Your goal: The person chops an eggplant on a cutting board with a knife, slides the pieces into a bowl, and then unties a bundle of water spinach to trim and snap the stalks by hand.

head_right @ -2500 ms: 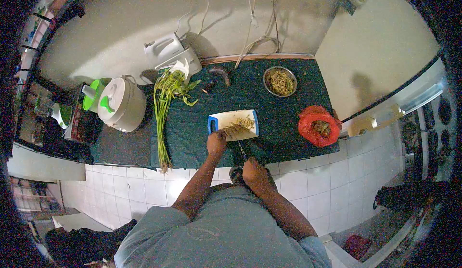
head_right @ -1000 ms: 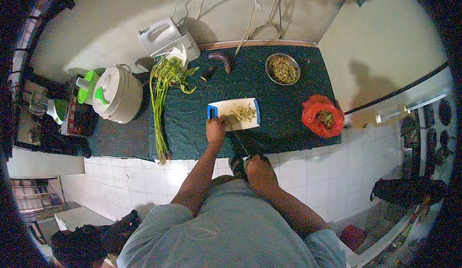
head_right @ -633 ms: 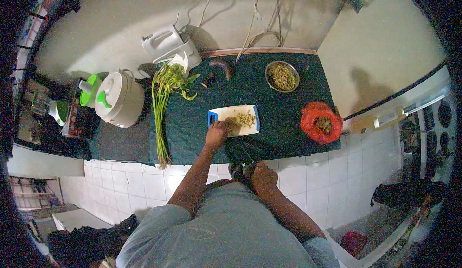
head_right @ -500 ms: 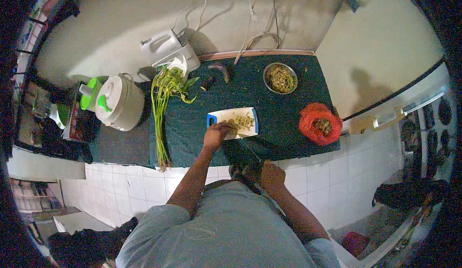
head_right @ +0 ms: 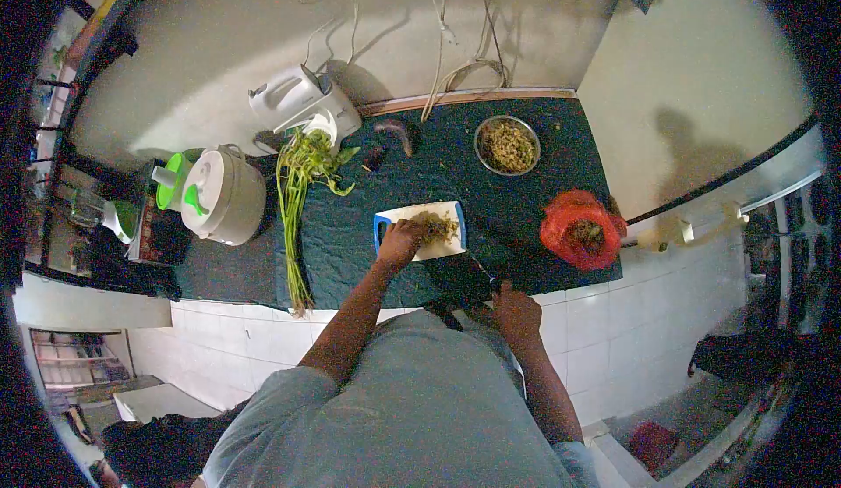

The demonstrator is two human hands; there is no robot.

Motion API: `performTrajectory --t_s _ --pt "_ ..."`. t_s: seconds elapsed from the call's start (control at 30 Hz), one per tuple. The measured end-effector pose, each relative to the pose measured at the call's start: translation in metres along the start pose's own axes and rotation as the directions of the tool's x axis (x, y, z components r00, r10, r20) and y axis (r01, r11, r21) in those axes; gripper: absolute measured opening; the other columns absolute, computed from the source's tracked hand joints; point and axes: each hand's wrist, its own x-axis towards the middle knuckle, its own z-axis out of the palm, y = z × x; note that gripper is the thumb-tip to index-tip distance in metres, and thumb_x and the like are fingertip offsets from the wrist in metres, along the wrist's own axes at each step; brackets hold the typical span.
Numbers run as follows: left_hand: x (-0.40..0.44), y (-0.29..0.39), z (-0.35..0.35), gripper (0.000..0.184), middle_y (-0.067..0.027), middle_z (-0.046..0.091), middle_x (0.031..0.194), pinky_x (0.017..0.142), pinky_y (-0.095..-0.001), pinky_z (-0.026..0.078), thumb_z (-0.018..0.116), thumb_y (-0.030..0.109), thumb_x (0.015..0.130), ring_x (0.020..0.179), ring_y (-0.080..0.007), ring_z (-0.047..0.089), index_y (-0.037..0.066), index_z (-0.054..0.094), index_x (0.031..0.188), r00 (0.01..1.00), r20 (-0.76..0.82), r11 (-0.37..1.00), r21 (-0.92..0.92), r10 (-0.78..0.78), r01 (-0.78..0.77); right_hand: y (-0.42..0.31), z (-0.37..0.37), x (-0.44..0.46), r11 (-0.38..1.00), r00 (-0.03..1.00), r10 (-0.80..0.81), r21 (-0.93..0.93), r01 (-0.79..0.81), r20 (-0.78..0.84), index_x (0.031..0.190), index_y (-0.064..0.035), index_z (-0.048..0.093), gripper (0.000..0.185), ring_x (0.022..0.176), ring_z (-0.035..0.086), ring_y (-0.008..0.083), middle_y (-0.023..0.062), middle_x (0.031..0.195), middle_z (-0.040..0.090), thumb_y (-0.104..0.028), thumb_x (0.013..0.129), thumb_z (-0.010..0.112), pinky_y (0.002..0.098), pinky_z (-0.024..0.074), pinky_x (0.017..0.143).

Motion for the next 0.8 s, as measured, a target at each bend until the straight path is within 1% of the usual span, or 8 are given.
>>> performTrajectory --t_s 0.2,0.23,0.37,0.43,0.67,0.7,0.73,0.8 --pt "-0.008 -0.017 -0.013 0.022 -0.0018 0.062 0.106 0.087 -0.0408 0.043 0.053 0.016 0.083 0.101 -0.0241 0.056 0.020 0.068 0.099 0.996 0.062 0.992 0.115 -0.062 0.054 0.017 0.012 0.015 0.998 1.000 0.003 0.059 -0.004 0.019 0.099 -0.0053 0.053 0.031 0.071 0.067 0.0369 0.0197 0.074 0.066 -0.036 0.093 0.055 0.0482 0.0537 0.061" --pt "-0.008 -0.021 -0.011 0.020 -0.0026 0.062 0.103 0.087 -0.0410 0.043 0.053 0.017 0.082 0.101 -0.0243 0.056 0.019 0.068 0.096 0.994 0.044 0.994 0.056 -0.096 0.094 0.018 0.012 0.017 0.998 1.000 0.003 0.065 -0.005 0.023 0.099 -0.0053 0.053 0.031 0.071 0.067 0.0369 0.0197 0.074 0.066 -0.036 0.093 0.055 0.0482 0.0537 0.061" --pt "-0.004 -0.024 -0.011 0.018 -0.0030 0.063 0.102 0.087 -0.0419 0.043 0.055 0.019 0.083 0.100 -0.0251 0.056 0.017 0.068 0.095 0.994 -0.017 0.989 0.099 -0.106 0.107 0.019 0.011 0.024 0.996 0.999 0.007 0.086 -0.010 0.033 0.100 -0.0054 0.053 0.031 0.072 0.067 0.0384 0.0205 0.076 0.066 -0.036 0.093 0.055 0.0499 0.0533 0.063" --pt "0.005 -0.010 -0.014 0.016 -0.0042 0.063 0.101 0.086 -0.0426 0.044 0.058 0.022 0.083 0.100 -0.0260 0.056 0.014 0.067 0.094 0.997 -0.040 0.998 0.012 -0.061 0.061 0.019 0.010 0.027 0.996 0.999 0.007 0.087 -0.011 0.048 0.099 -0.0055 0.053 0.031 0.072 0.067 0.0386 0.0207 0.077 0.066 -0.036 0.093 0.054 0.0500 0.0532 0.063" --pt "0.029 0.029 -0.007 0.016 -0.0080 0.062 0.093 0.081 -0.0438 0.046 0.061 0.025 0.083 0.096 -0.0281 0.057 0.010 0.064 0.089 0.966 0.093 0.968 0.101 -0.241 0.232 0.027 0.018 0.032 0.992 0.999 -0.047 0.112 0.049 -0.022 0.096 -0.0055 0.052 0.029 0.069 0.066 0.0380 0.0203 0.073 0.065 -0.034 0.092 0.056 0.0500 0.0521 0.060" --pt "0.028 0.027 -0.004 0.017 -0.0078 0.062 0.094 0.081 -0.0434 0.046 0.061 0.026 0.083 0.096 -0.0282 0.057 0.010 0.065 0.091 0.984 0.046 0.979 0.119 -0.175 0.168 0.027 0.017 0.032 0.993 0.998 -0.050 0.109 0.052 -0.029 0.095 -0.0054 0.052 0.029 0.068 0.066 0.0381 0.0201 0.073 0.065 -0.033 0.092 0.056 0.0499 0.0521 0.060" --pt "0.027 0.026 0.000 0.017 -0.0078 0.062 0.094 0.081 -0.0434 0.046 0.061 0.026 0.083 0.096 -0.0282 0.057 0.010 0.065 0.091 0.984 0.041 0.978 0.120 -0.175 0.169 0.026 0.015 0.032 0.993 0.998 -0.052 0.107 0.055 -0.033 0.095 -0.0054 0.052 0.029 0.068 0.066 0.0381 0.0201 0.073 0.065 -0.033 0.092 0.056 0.0499 0.0521 0.060" --pt "0.025 0.024 0.006 0.016 -0.0089 0.062 0.095 0.082 -0.0432 0.045 0.059 0.022 0.084 0.097 -0.0284 0.056 0.010 0.065 0.092 0.976 0.103 0.976 0.119 -0.194 0.182 0.025 0.012 0.031 0.993 0.999 -0.036 0.116 0.035 0.004 0.095 -0.0055 0.053 0.028 0.069 0.065 0.0385 0.0200 0.074 0.065 -0.033 0.092 0.057 0.0498 0.0523 0.061"
